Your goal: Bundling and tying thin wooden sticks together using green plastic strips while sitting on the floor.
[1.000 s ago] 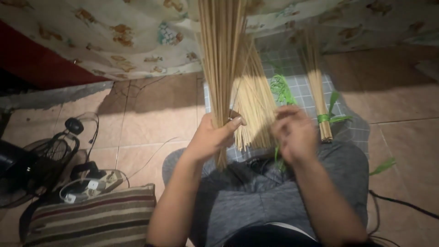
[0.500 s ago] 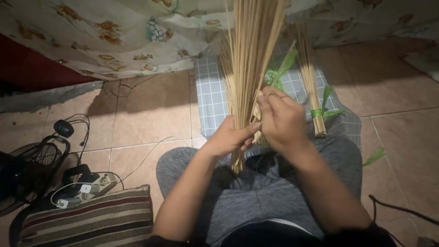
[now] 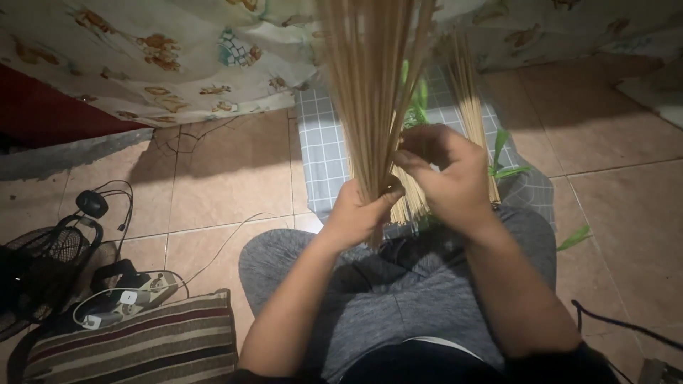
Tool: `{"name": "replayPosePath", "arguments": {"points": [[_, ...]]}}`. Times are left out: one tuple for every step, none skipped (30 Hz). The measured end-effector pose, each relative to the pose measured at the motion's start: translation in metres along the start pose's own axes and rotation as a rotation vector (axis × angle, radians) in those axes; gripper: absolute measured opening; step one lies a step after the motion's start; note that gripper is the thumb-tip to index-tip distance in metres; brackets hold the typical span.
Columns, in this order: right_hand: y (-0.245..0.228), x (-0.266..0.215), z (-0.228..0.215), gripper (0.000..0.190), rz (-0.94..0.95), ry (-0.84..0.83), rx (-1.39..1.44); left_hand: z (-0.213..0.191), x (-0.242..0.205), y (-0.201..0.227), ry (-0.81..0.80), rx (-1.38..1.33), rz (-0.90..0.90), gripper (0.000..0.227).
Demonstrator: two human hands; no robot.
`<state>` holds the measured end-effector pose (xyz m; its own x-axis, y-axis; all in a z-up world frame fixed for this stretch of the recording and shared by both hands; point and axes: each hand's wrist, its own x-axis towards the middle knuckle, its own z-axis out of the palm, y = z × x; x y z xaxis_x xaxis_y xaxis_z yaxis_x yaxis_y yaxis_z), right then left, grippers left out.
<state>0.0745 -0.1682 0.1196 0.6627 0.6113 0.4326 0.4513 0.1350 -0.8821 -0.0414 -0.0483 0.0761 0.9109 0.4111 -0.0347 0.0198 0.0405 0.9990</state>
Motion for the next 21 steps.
{"name": "replayPosePath", "arguments": {"points": [[0.002,0.000,-0.001,0.024,0.063,0.004,0.120,0.000,0.000,-0.003,0.007,0.000,0.014,0.012],[0.002,0.002,-0.001,0.024,0.064,0.005,0.120,-0.001,-0.001,0.000,0.007,0.000,0.013,0.012],[0.001,0.004,-0.001,0.025,0.092,0.006,0.173,-0.001,-0.003,0.002,-0.013,-0.003,0.021,0.010],[0.000,0.005,-0.002,0.025,0.120,0.007,0.227,-0.001,-0.004,0.005,-0.033,-0.005,0.028,0.008],[0.006,0.003,0.000,0.025,0.121,0.008,0.227,-0.003,-0.003,0.002,-0.034,-0.005,0.028,0.008],[0.011,0.001,0.002,0.017,0.077,0.033,0.249,-0.004,-0.001,0.000,-0.098,-0.062,-0.001,0.016],[0.017,-0.001,0.003,0.009,0.034,0.054,0.271,-0.006,0.000,-0.002,-0.159,-0.120,-0.030,0.024],[0.013,-0.001,0.002,0.009,0.035,0.052,0.271,-0.005,0.000,0.004,-0.156,-0.121,-0.031,0.024],[0.009,-0.001,0.002,0.006,-0.008,0.031,0.223,-0.005,-0.001,0.011,-0.166,-0.140,-0.005,0.023],[0.006,-0.001,0.001,0.003,-0.051,0.010,0.174,-0.005,-0.001,0.018,-0.175,-0.160,0.021,0.023],[0.009,-0.003,0.001,0.003,-0.053,0.013,0.172,-0.007,0.001,0.008,-0.179,-0.160,0.023,0.023],[0.013,-0.005,0.001,0.007,-0.097,0.013,0.146,-0.009,0.003,-0.002,-0.176,-0.146,0.010,0.021],[0.017,-0.007,0.001,0.011,-0.139,0.015,0.119,-0.011,0.005,-0.012,-0.175,-0.134,-0.004,0.019],[0.013,-0.009,0.002,0.011,-0.139,0.020,0.115,-0.011,0.006,-0.014,-0.182,-0.134,-0.003,0.019],[0.009,-0.010,0.005,0.010,-0.140,-0.005,0.072,-0.012,0.006,-0.015,-0.181,-0.106,0.021,0.022],[0.005,-0.012,0.007,0.010,-0.140,-0.030,0.029,-0.013,0.006,-0.016,-0.180,-0.077,0.045,0.027],[0.007,-0.012,0.006,0.010,-0.142,-0.030,0.030,-0.011,0.004,-0.010,-0.179,-0.076,0.046,0.027],[0.010,-0.012,0.005,0.009,-0.119,-0.022,-0.001,-0.008,0.003,-0.003,-0.141,-0.107,0.094,0.021],[0.013,-0.012,0.003,0.009,-0.096,-0.013,-0.033,-0.005,0.003,0.004,-0.105,-0.138,0.143,0.015],[0.023,-0.011,0.001,0.009,-0.098,-0.011,-0.033,-0.005,0.005,0.003,-0.107,-0.136,0.145,0.015],[0.034,-0.012,-0.001,0.016,-0.137,0.021,0.005,-0.006,0.005,0.000,-0.057,-0.149,0.145,0.022]]}}
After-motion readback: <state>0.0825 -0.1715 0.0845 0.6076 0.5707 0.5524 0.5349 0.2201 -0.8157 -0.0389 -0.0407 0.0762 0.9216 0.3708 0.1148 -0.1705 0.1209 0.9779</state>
